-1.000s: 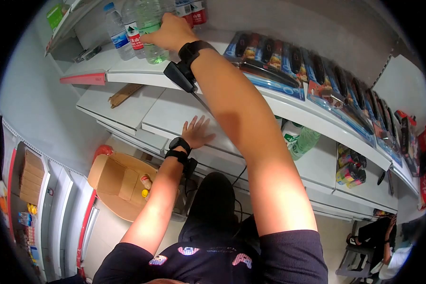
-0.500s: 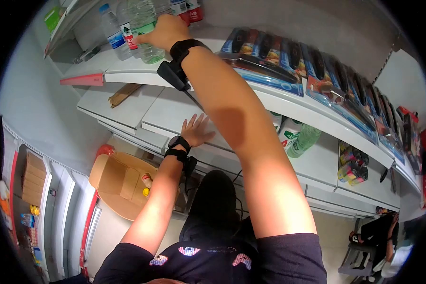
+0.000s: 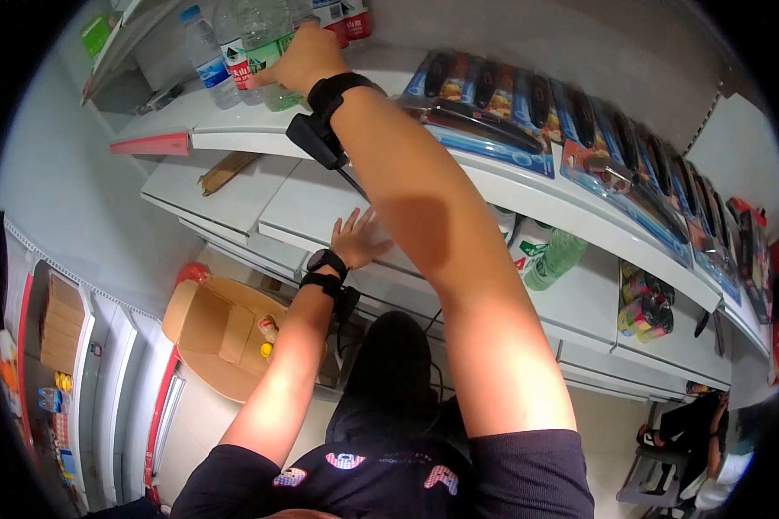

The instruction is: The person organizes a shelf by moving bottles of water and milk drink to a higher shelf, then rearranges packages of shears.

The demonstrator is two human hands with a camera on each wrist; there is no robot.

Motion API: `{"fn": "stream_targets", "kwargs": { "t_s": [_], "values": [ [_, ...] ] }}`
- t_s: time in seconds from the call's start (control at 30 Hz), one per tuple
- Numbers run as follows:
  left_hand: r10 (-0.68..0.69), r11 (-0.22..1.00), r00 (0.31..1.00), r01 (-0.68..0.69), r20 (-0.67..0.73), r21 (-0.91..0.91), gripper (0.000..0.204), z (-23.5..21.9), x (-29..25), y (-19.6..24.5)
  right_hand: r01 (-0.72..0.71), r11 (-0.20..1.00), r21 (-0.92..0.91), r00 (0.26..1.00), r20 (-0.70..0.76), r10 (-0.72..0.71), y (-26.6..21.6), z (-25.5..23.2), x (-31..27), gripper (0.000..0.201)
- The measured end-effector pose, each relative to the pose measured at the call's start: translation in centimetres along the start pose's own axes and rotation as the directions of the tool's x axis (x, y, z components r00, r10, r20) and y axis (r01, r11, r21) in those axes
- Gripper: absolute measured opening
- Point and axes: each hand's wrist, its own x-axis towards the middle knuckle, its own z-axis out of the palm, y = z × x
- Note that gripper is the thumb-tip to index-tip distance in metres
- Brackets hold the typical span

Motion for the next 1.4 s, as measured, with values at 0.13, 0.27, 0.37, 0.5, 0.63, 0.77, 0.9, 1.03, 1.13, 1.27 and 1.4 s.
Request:
{"fn": "stream_targets", "kwargs": {
  "t_s": [0.13,0.27,0.37,0.5,0.63,0.77,0.9,1.03,1.13,1.27,1.4],
  "values": [
    [0.000,1.000,1.000,0.000,0.001,0.008,0.086,0.1,0.0,0.0,0.037,0.993,-0.115,0.997,-0.063,-0.044,-0.1,-0.2,0.1,0.099],
    [0.027,0.998,0.995,-0.032,-0.097,-0.046,0.084,0.8,0.0,-0.3,0.078,0.976,-0.202,0.991,-0.089,-0.098,-0.3,-0.2,-0.1,0.096],
    [0.031,0.998,0.994,-0.037,-0.100,-0.056,0.083,0.7,-0.2,-0.2,0.088,0.976,-0.197,0.989,-0.102,-0.110,-0.3,-0.4,-0.5,0.095],
    [0.024,1.000,0.997,-0.025,-0.073,-0.009,0.084,0.6,0.1,-0.2,0.071,0.983,-0.167,0.992,-0.089,-0.086,-0.4,-0.3,-0.7,0.091],
    [0.014,1.000,0.999,-0.013,-0.043,0.016,0.085,0.4,0.0,-0.1,0.092,0.977,-0.194,0.991,-0.075,-0.108,-0.5,-0.4,-0.7,0.088],
    [0.008,1.000,0.999,-0.007,-0.037,0.018,0.085,0.4,0.0,-0.1,0.066,0.976,-0.209,0.995,-0.054,-0.078,-0.8,-0.6,-0.8,0.087],
    [0.009,1.000,0.999,-0.009,-0.042,0.006,0.086,0.3,-0.1,-0.1,0.010,0.972,-0.234,1.000,-0.023,-0.016,-1.0,-0.7,-0.9,0.086],
    [0.011,1.000,0.999,-0.010,-0.050,0.009,0.086,0.4,-0.1,-0.1,0.000,0.969,-0.245,1.000,-0.027,-0.006,-1.1,-0.6,-1.0,0.087],
    [0.017,1.000,0.998,-0.017,-0.057,0.005,0.086,0.4,-0.1,-0.2,0.003,0.965,-0.262,1.000,-0.019,-0.009,-0.9,-0.4,-0.8,0.087],
    [0.014,1.000,0.998,-0.013,-0.059,0.023,0.085,0.4,-0.1,0.0,0.009,0.964,-0.264,1.000,-0.023,-0.016,-0.7,-0.2,-0.6,0.084],
    [0.018,1.000,0.998,-0.017,-0.062,0.017,0.085,0.5,-0.1,-0.1,0.010,0.963,-0.268,1.000,-0.023,-0.017,-0.6,-0.4,-0.6,0.082]
  ]
}}
